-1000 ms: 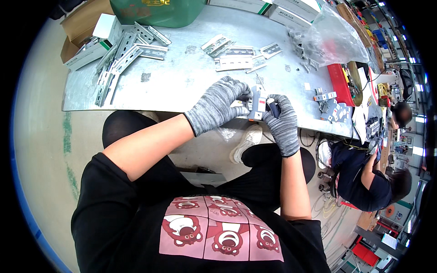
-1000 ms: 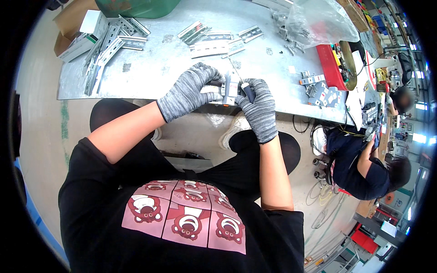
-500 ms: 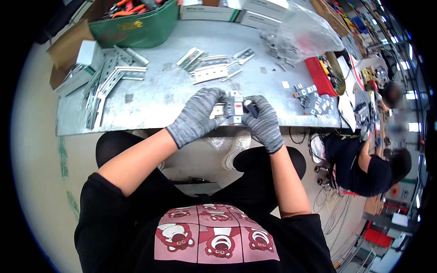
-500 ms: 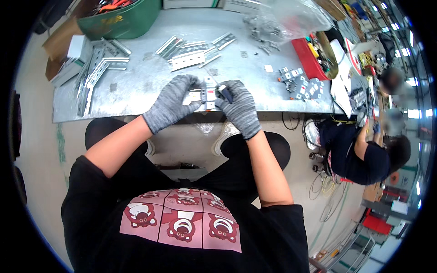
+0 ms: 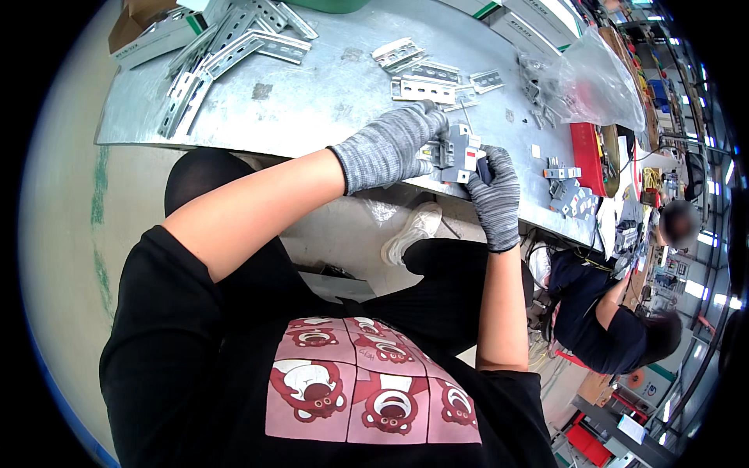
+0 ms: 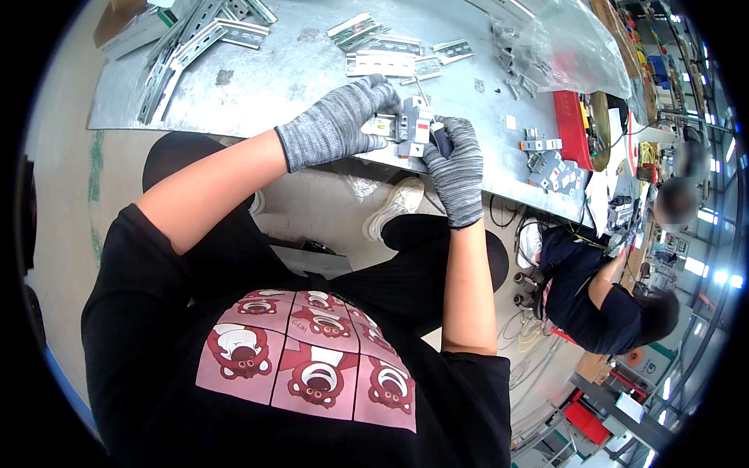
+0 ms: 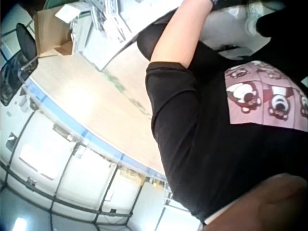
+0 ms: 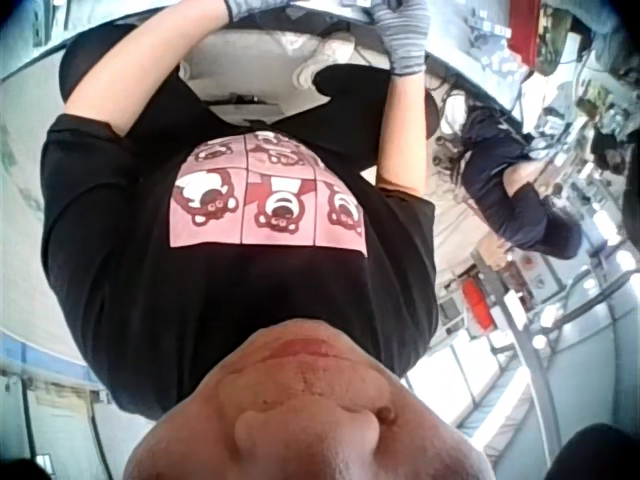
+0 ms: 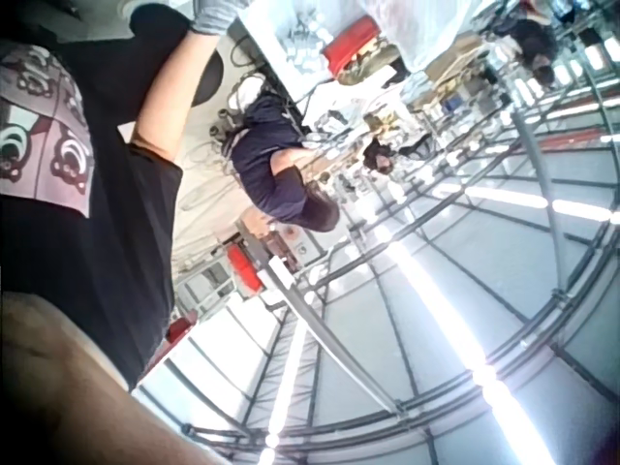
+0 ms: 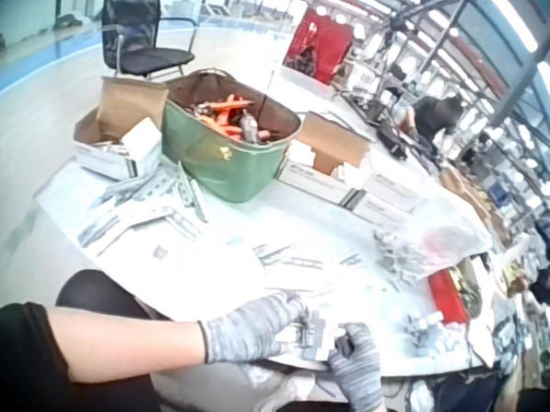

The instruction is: The person sits at a metal workbench and assembles small electrical components. They pick up metal brackets and small gray boxes, use a screwdriver to fasten parts together, and place the finished assemblies on the table. The person also opens a box of brackets and organizes them on the work surface.

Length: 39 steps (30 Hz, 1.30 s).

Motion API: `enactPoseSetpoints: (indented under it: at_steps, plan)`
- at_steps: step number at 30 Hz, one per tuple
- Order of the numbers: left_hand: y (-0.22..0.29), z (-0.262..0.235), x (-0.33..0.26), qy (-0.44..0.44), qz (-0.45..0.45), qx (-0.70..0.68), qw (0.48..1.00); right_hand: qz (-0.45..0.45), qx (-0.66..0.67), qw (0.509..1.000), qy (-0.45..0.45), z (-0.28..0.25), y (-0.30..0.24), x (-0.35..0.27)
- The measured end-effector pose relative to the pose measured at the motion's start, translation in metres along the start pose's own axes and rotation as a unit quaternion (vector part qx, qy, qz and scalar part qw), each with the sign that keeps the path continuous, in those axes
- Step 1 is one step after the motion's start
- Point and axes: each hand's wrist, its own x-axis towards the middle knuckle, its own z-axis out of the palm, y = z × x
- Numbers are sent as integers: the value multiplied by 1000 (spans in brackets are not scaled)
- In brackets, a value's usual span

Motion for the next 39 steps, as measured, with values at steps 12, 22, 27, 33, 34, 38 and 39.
enactPoseSetpoints:
  at_steps: [12, 22, 27, 33, 34, 38, 39]
  plan:
    - [-3, 6, 3, 18, 13, -8, 1000, 74, 10, 997, -8, 0, 3, 3]
    - [4, 5, 6, 19, -6, -12, 1000, -7, -84, 992, 93, -63, -32, -31]
    - [6, 3, 6, 5, -36, -11, 999, -134, -95, 984, 64, -101, -92, -38]
    - [-3, 12, 10, 34, -19, -35, 999, -165, -233, 958, 16, -93, -136, -30]
    - [-6, 15, 10, 46, -26, -33, 998, -208, -265, 941, 7, -90, -136, -26]
    - [1, 9, 10, 28, -27, -30, 999, -195, -291, 936, -41, -80, -138, -19]
    - [2, 8, 10, 31, -20, -32, 999, -217, -318, 922, -53, -78, -136, -15]
